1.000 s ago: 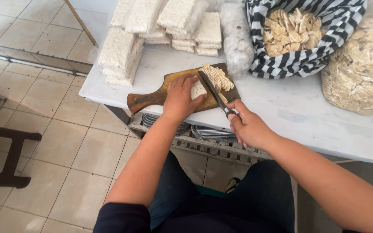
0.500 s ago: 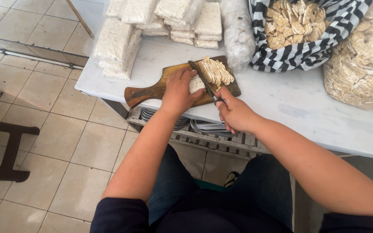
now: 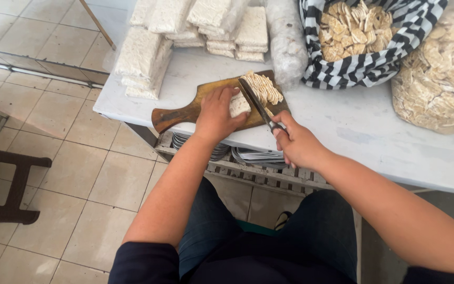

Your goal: The person slices rectangular white food blocks into thin pieces using a knife on a wooden cutting board. The sliced pieces are placed into a striped cloth-lined basket. The person repeats this process with multiple blocks.

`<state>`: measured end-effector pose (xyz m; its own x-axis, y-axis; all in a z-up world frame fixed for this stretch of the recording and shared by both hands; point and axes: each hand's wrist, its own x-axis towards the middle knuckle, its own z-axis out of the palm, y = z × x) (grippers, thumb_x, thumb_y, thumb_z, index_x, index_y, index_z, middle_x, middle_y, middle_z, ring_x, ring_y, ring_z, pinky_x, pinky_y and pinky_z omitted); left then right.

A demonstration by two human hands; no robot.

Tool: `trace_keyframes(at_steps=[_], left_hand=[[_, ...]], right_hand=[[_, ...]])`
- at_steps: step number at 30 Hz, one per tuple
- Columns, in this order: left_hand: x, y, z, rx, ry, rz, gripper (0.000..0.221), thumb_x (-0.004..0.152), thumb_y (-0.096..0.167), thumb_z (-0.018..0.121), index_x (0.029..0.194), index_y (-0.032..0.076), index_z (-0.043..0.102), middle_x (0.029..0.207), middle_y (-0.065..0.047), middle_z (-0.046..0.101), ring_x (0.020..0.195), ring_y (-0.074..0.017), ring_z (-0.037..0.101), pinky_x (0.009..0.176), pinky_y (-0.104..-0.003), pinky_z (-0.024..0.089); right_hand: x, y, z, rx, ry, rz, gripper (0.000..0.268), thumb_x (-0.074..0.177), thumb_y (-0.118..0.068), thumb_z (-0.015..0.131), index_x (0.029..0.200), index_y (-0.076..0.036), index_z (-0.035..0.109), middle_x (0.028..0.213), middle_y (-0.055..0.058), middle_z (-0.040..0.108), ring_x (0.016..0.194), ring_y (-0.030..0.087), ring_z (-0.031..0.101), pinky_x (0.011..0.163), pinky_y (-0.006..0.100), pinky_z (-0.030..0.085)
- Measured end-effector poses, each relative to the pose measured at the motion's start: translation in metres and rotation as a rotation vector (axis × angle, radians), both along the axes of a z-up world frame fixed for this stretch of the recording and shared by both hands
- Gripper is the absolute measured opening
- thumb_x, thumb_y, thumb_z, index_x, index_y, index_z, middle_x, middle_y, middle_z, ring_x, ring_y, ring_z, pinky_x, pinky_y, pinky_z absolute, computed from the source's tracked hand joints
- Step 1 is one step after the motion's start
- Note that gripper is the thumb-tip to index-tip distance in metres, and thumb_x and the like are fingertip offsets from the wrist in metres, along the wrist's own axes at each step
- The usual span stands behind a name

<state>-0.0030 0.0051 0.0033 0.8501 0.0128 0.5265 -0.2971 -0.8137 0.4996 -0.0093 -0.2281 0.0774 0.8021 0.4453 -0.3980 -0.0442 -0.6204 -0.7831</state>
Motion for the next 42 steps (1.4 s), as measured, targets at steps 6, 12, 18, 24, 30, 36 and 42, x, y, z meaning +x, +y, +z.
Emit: trace_keyframes(at_steps=[6,12,18,24,30,36,42], left_hand=[[0.002,0.000,-0.004,-0.010,0.013,0.002,0.058,0.077,0.030,0.083,0.125,0.007,0.061,0.125,-0.013,0.062,0.123,-0.0347,0.057,0.105,-0.049,0.040],[0.003,0.001,-0.007,-0.013,-0.036,-0.004,0.057,0.076,0.030,0.084,0.124,0.006,0.062,0.127,-0.014,0.062,0.123,-0.0355,0.056,0.104,-0.049,0.040],[0.002,0.002,-0.007,-0.011,-0.058,-0.014,0.058,0.076,0.028,0.082,0.125,0.005,0.062,0.126,-0.016,0.062,0.122,-0.0360,0.056,0.105,-0.049,0.041],[0.004,0.001,-0.006,-0.062,-0.008,-0.022,0.055,0.077,0.029,0.083,0.123,0.007,0.062,0.125,-0.014,0.063,0.122,-0.0358,0.057,0.106,-0.049,0.041],[0.004,0.000,-0.001,-0.056,0.009,-0.008,0.059,0.075,0.029,0.083,0.123,0.005,0.061,0.123,-0.014,0.063,0.121,-0.0355,0.057,0.105,-0.048,0.041],[0.006,-0.001,-0.009,-0.047,-0.001,0.000,0.058,0.075,0.029,0.084,0.123,0.003,0.061,0.124,-0.015,0.063,0.121,-0.0355,0.057,0.106,-0.048,0.042],[0.004,-0.001,-0.010,-0.046,-0.011,-0.005,0.058,0.076,0.027,0.084,0.123,0.004,0.062,0.123,-0.016,0.064,0.120,-0.0364,0.058,0.105,-0.048,0.043]], right_hand=[[-0.017,-0.009,0.008,-0.027,0.034,0.019,0.036,0.104,-0.022,0.043,0.139,-0.020,0.039,0.076,0.005,0.055,0.046,0.013,0.052,0.039,0.030,0.045],[-0.007,0.008,0.001,-0.032,0.052,0.060,0.034,0.104,-0.022,0.040,0.138,-0.018,0.037,0.072,0.006,0.053,0.043,0.015,0.051,0.036,0.031,0.044],[0.005,0.020,-0.005,0.012,0.069,0.055,0.031,0.104,-0.021,0.041,0.135,-0.019,0.037,0.071,0.005,0.053,0.043,0.015,0.051,0.036,0.032,0.042],[-0.011,-0.006,0.002,-0.125,0.031,0.029,0.032,0.104,-0.023,0.042,0.136,-0.022,0.040,0.071,0.005,0.054,0.045,0.015,0.052,0.038,0.032,0.044],[-0.009,-0.001,0.009,-0.040,-0.010,0.025,0.035,0.104,-0.023,0.044,0.138,-0.019,0.041,0.074,0.004,0.055,0.045,0.013,0.052,0.038,0.030,0.044],[-0.018,-0.010,0.010,-0.047,0.025,0.038,0.037,0.104,-0.023,0.043,0.141,-0.021,0.039,0.073,0.004,0.056,0.045,0.012,0.052,0.039,0.029,0.046],[-0.001,0.012,0.001,-0.021,0.077,0.070,0.033,0.105,-0.022,0.040,0.138,-0.018,0.038,0.070,0.006,0.052,0.042,0.015,0.051,0.035,0.031,0.043]])
